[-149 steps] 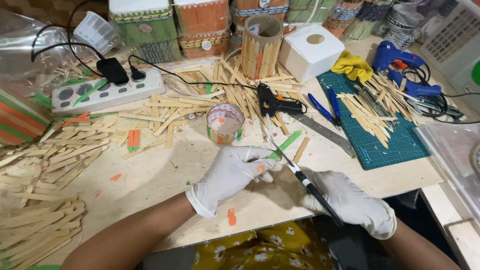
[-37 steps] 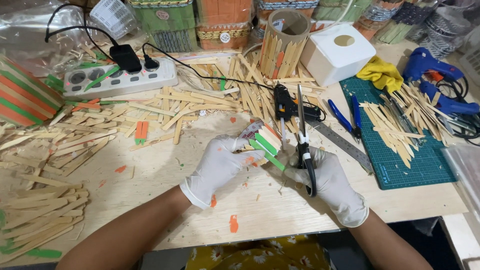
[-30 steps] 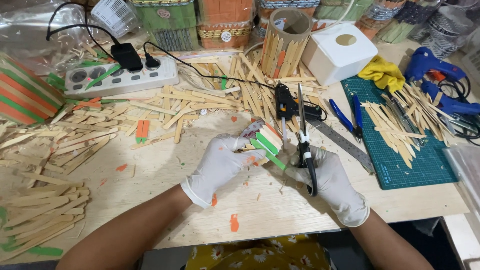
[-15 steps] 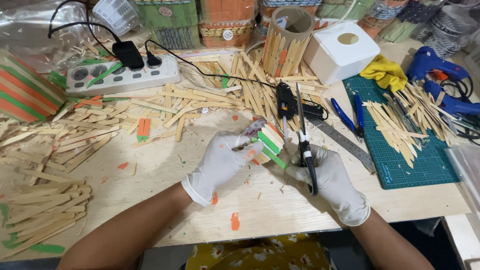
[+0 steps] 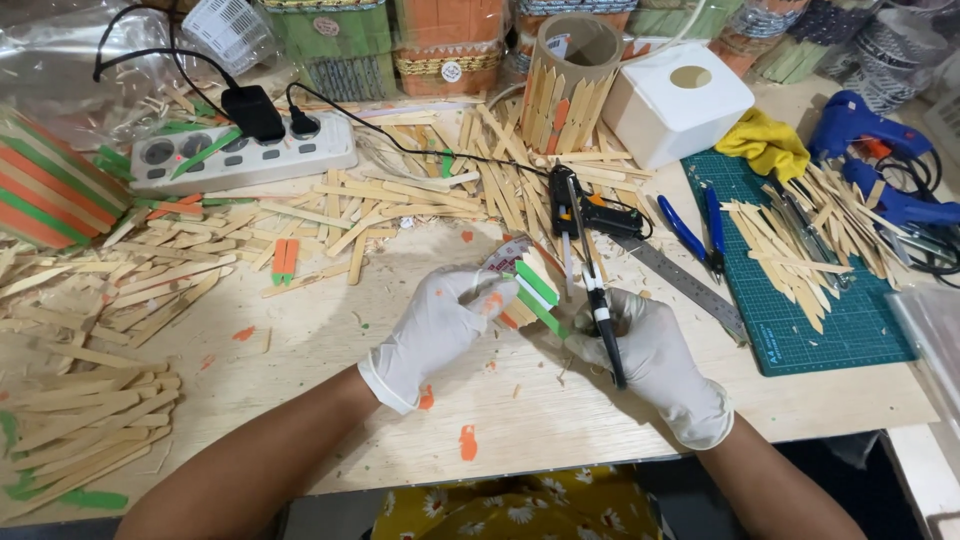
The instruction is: Cutting popsicle sticks to size and gluing them together to build a small structure.
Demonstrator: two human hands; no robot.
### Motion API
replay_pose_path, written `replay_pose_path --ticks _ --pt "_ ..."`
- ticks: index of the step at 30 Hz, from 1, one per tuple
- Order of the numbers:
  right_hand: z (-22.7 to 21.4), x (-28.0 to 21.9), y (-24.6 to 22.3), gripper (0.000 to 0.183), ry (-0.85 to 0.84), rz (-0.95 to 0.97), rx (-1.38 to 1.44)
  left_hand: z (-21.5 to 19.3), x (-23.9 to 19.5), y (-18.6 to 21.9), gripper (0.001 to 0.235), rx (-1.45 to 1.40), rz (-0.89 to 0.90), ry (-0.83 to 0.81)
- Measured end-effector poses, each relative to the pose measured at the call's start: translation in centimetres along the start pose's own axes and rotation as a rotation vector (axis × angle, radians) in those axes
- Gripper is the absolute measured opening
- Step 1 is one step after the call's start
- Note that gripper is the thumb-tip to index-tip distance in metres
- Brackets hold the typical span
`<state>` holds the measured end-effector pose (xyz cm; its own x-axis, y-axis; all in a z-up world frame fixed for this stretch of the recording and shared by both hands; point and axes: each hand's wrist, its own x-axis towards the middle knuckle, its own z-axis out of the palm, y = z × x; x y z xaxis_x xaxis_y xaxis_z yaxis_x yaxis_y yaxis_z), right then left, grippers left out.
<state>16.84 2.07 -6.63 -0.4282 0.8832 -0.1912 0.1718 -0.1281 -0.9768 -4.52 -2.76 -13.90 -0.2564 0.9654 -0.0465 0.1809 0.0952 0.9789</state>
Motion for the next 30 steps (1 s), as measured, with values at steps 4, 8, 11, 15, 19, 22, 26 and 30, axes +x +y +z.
replay_pose_path --ticks 4,8,11,15,19,22,26,30 --pt "-1.5 1.2 3.3 0.028 0.007 -0.006 -0.021 -0.1 -1.1 3.1 0.026 0.0 -0.015 0.014" --pt "-0.1 0.3 0.7 0.026 0.008 -0.006 -0.036 -0.2 -0.8 2.5 0.026 -0.001 -0.012 0.0" --pt "-0.1 0.4 0.7 0.026 0.009 -0.005 -0.028 0.1 -1.1 2.2 0.027 -0.017 -0.007 0.015" --pt "-1.3 1.1 3.1 0.028 0.005 0.0 -0.022 0.3 -1.4 2.6 0.023 -0.037 0.016 0.031" --pt "-0.6 0.8 2.0 0.03 0.011 -0.007 -0.013 0.2 -1.3 2.9 0.023 -0.053 -0.002 0.023" --pt "-0.5 0.7 1.6 0.029 0.005 -0.009 -0.004 0.2 -0.8 1.8 0.022 -0.066 -0.006 0.025" --pt "-0.6 0.6 1.5 0.028 0.003 -0.01 -0.015 0.2 -0.8 1.8 0.023 -0.075 0.017 0.029" --pt "0.0 0.3 0.3 0.028 -0.01 -0.008 -0.021 -0.1 -1.4 2.5 0.024 -0.053 0.072 0.005"
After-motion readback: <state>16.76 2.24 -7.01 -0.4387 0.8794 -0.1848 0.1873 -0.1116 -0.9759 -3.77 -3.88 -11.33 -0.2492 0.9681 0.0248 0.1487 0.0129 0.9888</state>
